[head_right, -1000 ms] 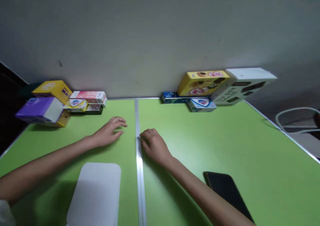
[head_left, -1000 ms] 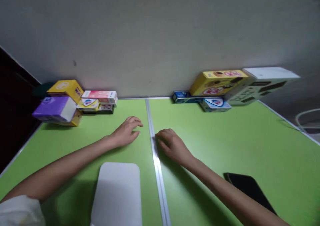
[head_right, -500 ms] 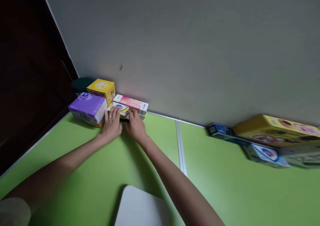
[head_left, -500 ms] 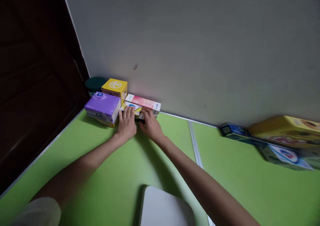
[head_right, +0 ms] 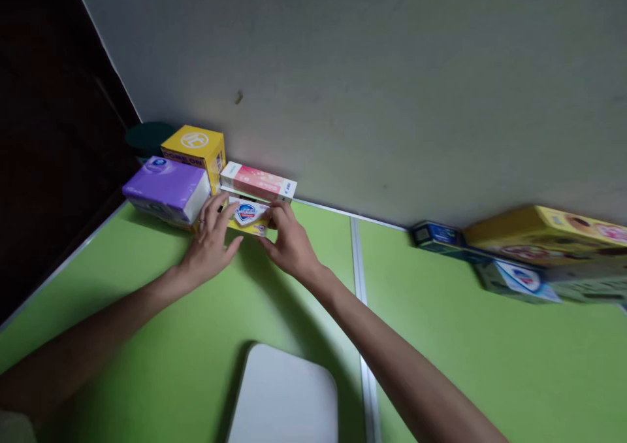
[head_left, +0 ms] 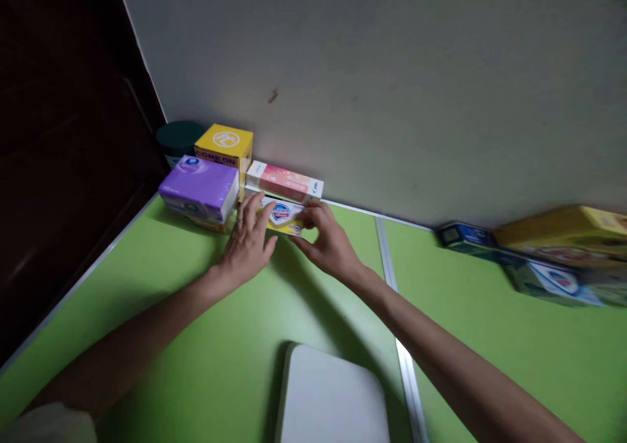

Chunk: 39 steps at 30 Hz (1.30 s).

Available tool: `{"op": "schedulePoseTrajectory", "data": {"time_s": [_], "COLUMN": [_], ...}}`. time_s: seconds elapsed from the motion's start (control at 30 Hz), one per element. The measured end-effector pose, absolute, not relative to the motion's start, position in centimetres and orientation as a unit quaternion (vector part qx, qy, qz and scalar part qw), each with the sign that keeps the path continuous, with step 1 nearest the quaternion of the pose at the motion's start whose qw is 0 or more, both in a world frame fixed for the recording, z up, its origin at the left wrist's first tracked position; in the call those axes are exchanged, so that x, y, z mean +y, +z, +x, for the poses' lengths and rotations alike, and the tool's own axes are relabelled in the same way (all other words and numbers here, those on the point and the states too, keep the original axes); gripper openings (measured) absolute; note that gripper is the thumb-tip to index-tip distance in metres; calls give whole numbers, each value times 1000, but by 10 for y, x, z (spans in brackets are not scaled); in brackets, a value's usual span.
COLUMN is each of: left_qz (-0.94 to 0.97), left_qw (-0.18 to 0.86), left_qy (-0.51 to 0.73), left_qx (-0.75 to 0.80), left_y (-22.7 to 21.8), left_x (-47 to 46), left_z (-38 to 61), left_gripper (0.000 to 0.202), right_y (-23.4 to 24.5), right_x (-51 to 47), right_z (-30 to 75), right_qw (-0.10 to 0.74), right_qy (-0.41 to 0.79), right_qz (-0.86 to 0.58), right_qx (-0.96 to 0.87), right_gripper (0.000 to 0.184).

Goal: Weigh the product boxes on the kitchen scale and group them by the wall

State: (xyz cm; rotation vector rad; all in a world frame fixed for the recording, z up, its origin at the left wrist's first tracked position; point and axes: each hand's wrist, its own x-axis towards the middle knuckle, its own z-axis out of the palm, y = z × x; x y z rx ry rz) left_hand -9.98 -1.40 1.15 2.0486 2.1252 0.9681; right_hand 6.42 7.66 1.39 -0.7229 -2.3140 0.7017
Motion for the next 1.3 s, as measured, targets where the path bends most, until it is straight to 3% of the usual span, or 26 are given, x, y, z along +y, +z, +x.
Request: {"op": "schedulePoseTrajectory", "data": {"time_s": [0.1,0.27,0.33,0.4,0.5,0.57,0.87,1.07,1.3], "left_qz": [689,778,783,783,780,778,761,774,753], "left_qw": [137,252,266,280,290,286,263,244,238], "left_qy": [315,272,260,227,165,130,51,85,86], "left_qx": [639,507,498,507,529,543,592,578,608], "left_y": [37,37,29,25,26,30,54,46,41], "left_x": [-46,-112,-135,-152,-165,-170,-184,-181,-172], "left_z": [-93,-64,-49,-38,-27,-24,-32,-32,-24], "left_gripper": [64,22,30,52,78,83,73,74,72], "right_y": [29,31,22,14,13,18,32,31,34], "right_x": [26,-68,-95,-112,-125,-128,-154,-151,-127], "right_z": [125,206,220,226,232,240,272,252,221], "right_qw": [295,201,183,181,182,190,242,251,132], "right_qy": [325,368,386,399,402,395,413,425,356], "right_qz": [-292,-366,-378,-374,-358,-356,-395,-364,-332], "right_qx": [-849,-831,-821,-818,-823,-825,-784,-790,-863], "right_gripper": [25,28,29,30,35,40,35,42,65]}}
